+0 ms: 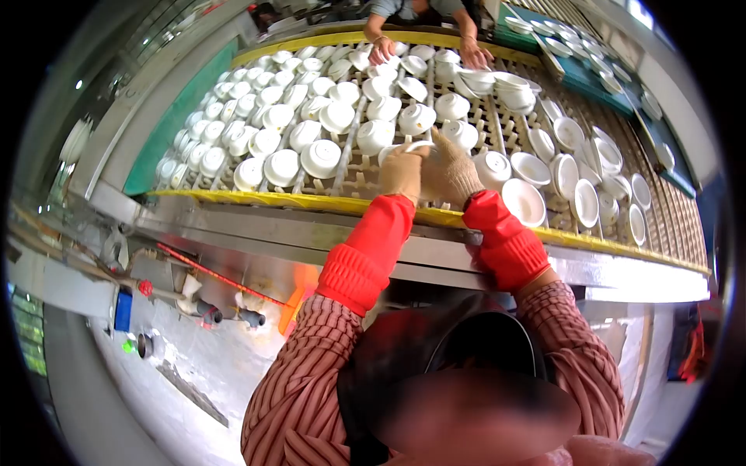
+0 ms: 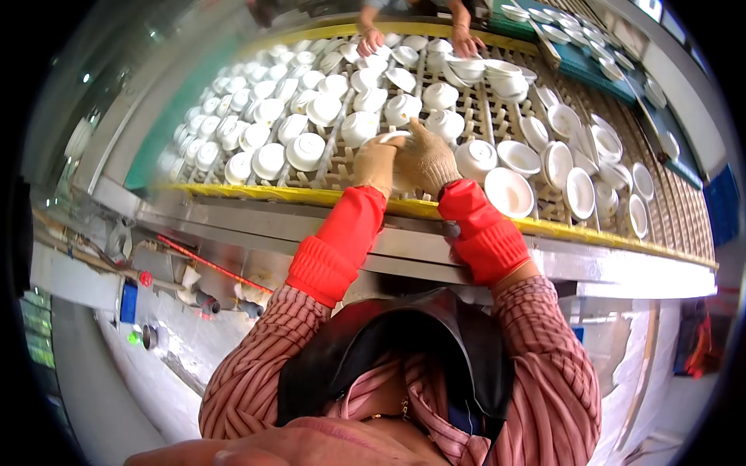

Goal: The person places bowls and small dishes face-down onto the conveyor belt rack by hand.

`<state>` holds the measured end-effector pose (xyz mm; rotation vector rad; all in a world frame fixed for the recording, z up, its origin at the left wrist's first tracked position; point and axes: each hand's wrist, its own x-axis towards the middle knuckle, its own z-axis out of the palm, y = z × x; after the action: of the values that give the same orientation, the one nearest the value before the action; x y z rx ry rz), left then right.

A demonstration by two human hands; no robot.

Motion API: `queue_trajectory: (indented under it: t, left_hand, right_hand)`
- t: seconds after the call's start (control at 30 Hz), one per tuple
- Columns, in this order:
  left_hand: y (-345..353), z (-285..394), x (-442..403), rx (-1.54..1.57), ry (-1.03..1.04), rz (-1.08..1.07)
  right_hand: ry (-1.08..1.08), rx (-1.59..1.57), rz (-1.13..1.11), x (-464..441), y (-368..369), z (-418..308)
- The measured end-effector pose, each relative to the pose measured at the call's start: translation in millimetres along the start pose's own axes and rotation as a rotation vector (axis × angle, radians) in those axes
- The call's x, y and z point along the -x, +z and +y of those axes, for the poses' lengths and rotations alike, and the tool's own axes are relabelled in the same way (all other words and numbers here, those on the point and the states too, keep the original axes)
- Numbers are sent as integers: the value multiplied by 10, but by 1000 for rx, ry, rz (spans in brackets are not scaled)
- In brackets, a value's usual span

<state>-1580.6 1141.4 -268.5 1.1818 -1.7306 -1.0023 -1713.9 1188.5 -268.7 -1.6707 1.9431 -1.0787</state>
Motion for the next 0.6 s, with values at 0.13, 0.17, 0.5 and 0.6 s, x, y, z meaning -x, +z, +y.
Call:
queue_trajectory:
  t: [0.13, 0.17, 0.5, 0.6]
  left_hand:
    - [-27, 155, 44, 11, -96, 15]
    - [11, 87, 42, 24, -37, -23]
    - [238, 308, 286, -40, -41, -239]
    - [448, 260, 320, 217, 89, -289]
  right_hand:
    - [-272, 294, 307, 284, 65, 205]
    - [-130, 257, 215, 341, -37, 41]
    - [110, 196, 102, 267, -188, 237]
    - [142, 52, 110, 92, -194, 568]
